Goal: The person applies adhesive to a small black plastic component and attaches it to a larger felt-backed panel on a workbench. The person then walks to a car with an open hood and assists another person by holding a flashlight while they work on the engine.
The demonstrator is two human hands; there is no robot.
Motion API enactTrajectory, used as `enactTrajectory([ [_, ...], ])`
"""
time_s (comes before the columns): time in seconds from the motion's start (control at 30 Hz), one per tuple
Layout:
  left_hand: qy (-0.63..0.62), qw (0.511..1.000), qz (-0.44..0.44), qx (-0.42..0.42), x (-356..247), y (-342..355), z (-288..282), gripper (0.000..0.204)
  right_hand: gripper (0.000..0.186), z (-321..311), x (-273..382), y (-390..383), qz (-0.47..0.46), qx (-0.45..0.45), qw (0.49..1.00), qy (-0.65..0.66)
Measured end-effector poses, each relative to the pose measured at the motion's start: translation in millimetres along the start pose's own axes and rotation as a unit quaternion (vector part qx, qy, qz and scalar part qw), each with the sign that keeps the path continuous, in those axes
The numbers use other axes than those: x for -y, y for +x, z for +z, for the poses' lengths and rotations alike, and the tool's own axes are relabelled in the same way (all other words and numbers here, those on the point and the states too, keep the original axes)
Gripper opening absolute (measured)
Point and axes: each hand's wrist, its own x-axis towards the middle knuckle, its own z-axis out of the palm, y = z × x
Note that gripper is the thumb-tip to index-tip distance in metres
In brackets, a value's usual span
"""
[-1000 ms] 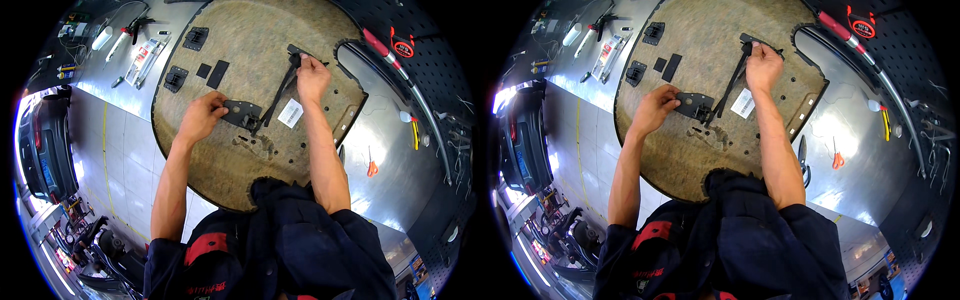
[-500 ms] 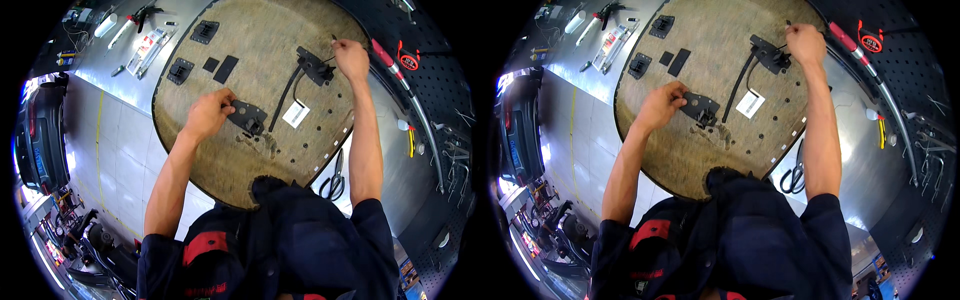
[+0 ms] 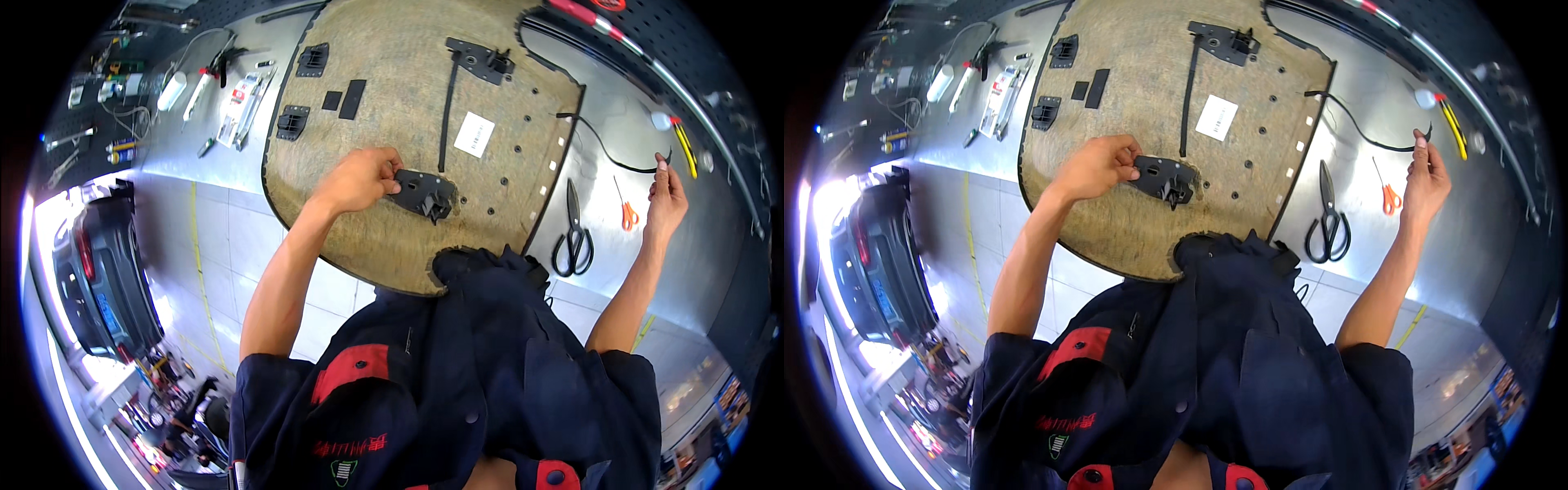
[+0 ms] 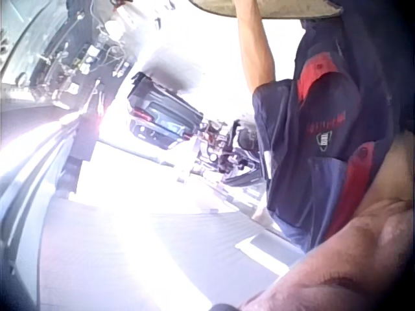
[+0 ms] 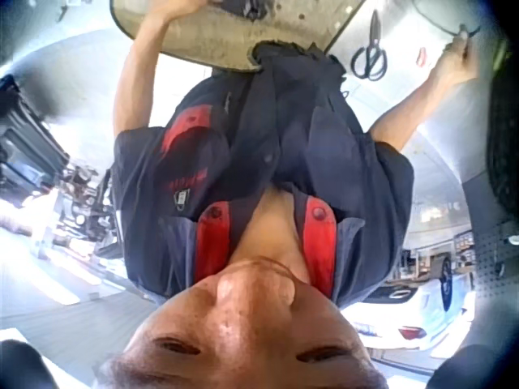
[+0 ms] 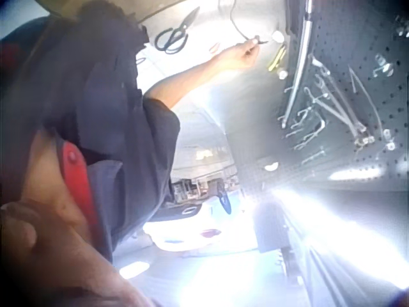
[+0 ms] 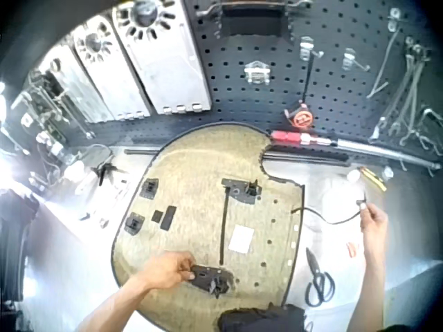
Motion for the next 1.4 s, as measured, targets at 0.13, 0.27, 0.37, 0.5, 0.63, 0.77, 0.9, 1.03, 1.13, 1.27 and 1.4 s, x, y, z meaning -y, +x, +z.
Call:
enactTrajectory([
  [0.13, 0.043, 0.999, 0.003, 0.019, 3, 13, 10, 0.026, 0.038, -21, -37, -17, 0.038, -0.048, 0.998, -0.004],
  [0.27, 0.082, 0.996, 0.041, -0.01, -3, 13, 17, 0.028, 0.048, -37, -61, -45, 0.03, -0.134, 0.983, -0.12],
  [0.37, 0.084, 0.995, 0.056, -0.018, -3, 12, 20, 0.028, 0.039, -23, -24, -88, -0.003, -0.137, 0.979, -0.153],
  [0.5, 0.184, 0.981, 0.064, -0.011, -4, 12, 21, 0.027, 0.03, 41, 32, -176, 0.007, 0.085, 0.995, -0.043],
  [0.63, 0.27, 0.957, 0.101, 0.016, -14, 13, 14, 0.028, 0.052, 103, 81, -238, -0.076, 0.332, 0.938, -0.057],
  [0.77, 0.266, 0.953, 0.139, 0.031, -8, 18, 11, 0.027, 0.055, 139, 79, -254, -0.107, 0.367, 0.919, -0.1],
  [0.9, 0.159, 0.97, 0.176, 0.059, 4, 12, 2, 0.027, 0.051, 131, 96, -259, -0.101, 0.345, 0.924, -0.13],
  [1.03, 0.012, 0.972, 0.232, 0.044, -1, -10, -12, 0.023, 0.049, 110, 108, -277, -0.085, 0.311, 0.945, -0.056],
  [1.13, 0.003, 0.96, 0.28, -0.02, -10, -20, -11, 0.019, 0.045, 116, 110, -284, -0.079, 0.243, 0.966, -0.02],
  [1.27, -0.092, 0.961, 0.251, -0.067, -16, -23, -6, 0.026, 0.04, 120, 114, -278, -0.13, 0.163, 0.978, 0.019],
  [1.4, -0.485, 0.859, 0.162, -0.016, -6, -27, 0, 0.026, 0.036, 122, 124, -263, -0.163, 0.147, 0.972, 0.088],
])
